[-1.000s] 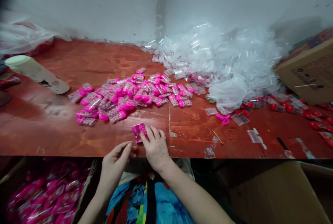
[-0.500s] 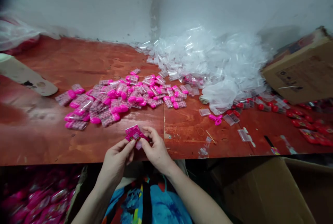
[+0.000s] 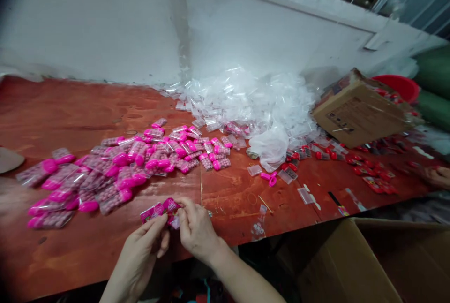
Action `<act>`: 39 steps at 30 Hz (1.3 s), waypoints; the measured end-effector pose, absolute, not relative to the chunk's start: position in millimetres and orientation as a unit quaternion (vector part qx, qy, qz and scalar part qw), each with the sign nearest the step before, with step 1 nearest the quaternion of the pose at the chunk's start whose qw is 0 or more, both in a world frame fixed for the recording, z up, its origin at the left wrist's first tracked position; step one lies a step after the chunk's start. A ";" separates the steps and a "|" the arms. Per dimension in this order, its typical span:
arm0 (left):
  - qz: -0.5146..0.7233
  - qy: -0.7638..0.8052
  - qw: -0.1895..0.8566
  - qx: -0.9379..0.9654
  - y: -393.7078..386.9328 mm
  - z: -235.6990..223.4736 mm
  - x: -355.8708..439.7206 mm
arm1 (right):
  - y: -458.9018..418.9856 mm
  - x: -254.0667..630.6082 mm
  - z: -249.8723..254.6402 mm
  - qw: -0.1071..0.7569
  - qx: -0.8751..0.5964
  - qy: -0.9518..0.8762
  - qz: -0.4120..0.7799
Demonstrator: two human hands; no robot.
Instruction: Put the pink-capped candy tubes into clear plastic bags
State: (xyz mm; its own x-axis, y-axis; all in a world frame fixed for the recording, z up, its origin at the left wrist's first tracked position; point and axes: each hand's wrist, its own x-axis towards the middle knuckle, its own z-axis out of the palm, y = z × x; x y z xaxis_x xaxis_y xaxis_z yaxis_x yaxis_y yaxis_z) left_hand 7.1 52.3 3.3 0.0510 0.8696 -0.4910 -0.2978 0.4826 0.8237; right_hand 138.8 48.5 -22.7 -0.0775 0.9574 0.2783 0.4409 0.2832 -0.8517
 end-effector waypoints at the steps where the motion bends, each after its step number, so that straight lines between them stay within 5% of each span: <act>1: 0.435 0.533 0.677 0.262 53.6 4.2 6.1 | 52.9 143.3 -22.6 0.414 -0.517 -0.695 0.279; 8: 0.483 0.574 0.631 0.197 59.4 6.9 -13.6 | 126.3 221.9 -23.9 0.221 -0.714 -0.663 0.037; 17: 0.486 0.537 0.672 0.153 50.2 4.4 -10.7 | 105.1 236.4 -28.2 0.129 -0.688 -0.713 0.053; 21: 0.502 0.504 0.695 0.103 45.9 4.7 -6.4 | 76.9 223.7 -24.1 0.230 -0.665 -0.686 0.184; 25: 0.529 0.499 0.684 0.048 41.4 5.4 -4.6 | 40.2 192.6 -18.8 0.414 -0.582 -0.524 0.464; 28: 0.546 0.505 0.668 0.025 38.7 8.3 -2.1 | 14.1 163.3 -15.5 0.452 -0.505 -0.422 0.601; 39: 0.534 0.463 0.703 0.072 23.9 3.4 1.6 | -4.6 128.4 -8.8 0.479 -0.501 -0.417 0.588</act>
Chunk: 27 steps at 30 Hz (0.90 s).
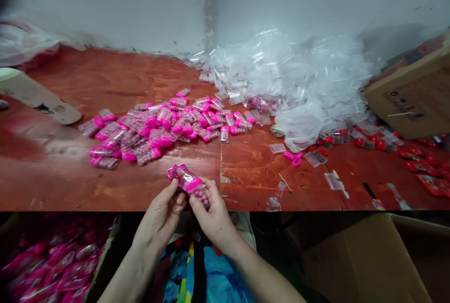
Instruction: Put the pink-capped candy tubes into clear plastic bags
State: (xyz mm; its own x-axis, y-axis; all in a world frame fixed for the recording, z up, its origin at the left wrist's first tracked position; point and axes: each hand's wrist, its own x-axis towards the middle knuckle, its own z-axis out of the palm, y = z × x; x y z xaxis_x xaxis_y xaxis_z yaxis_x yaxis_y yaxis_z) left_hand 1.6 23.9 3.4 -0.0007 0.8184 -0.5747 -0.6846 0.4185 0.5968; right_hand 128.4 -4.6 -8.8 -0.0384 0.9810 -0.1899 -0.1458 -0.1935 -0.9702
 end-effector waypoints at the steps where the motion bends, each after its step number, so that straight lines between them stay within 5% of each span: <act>1: 0.533 0.458 0.705 0.095 22.6 2.4 0.3 | -5.6 128.6 -8.8 0.477 -0.496 -0.424 0.589; 9: 0.432 0.471 0.750 0.171 18.5 4.1 -1.0 | -7.4 131.8 -8.2 0.439 -0.438 -0.472 0.627; 15: 0.413 0.463 0.768 0.157 16.6 0.3 2.0 | -8.7 137.1 -8.6 0.339 -0.546 -0.607 0.468; 21: 0.433 0.452 0.760 0.174 16.5 1.0 0.3 | -13.3 130.4 -15.3 0.448 -0.433 -0.424 0.657; 27: 0.381 0.485 0.758 0.211 9.0 -0.7 9.7 | -1.9 133.6 -22.6 0.439 -0.345 -0.262 0.787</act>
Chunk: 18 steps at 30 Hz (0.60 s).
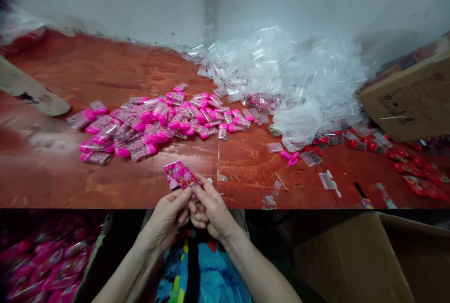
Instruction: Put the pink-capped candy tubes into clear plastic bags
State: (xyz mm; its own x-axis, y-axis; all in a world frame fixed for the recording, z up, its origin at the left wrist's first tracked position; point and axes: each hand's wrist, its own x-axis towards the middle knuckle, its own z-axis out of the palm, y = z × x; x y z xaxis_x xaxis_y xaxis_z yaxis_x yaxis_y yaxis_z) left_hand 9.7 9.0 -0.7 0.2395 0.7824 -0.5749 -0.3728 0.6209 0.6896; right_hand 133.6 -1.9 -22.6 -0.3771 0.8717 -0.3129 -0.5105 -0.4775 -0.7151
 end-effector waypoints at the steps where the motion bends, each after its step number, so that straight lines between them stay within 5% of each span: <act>1: 0.377 0.484 0.759 0.219 8.2 -0.6 10.0 | -0.1 135.6 -24.1 0.440 -0.348 -0.266 0.784; 14: 0.392 0.472 0.762 0.206 1.9 1.2 -7.2 | -2.9 127.8 -30.8 0.391 -0.397 -0.445 0.701; 18: 0.439 0.565 0.690 0.112 -21.2 -2.4 -72.1 | 7.9 126.7 -20.5 0.313 -0.443 -0.671 0.506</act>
State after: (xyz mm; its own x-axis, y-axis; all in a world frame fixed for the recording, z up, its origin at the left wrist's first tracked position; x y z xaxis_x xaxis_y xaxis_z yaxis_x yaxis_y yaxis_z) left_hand -72.1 -21.2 -2.4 -0.0230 0.7318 -0.6812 -0.4793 0.5899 0.6499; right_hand 126.7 7.9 -20.5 -0.4118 0.9108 -0.0277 0.2761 0.0957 -0.9563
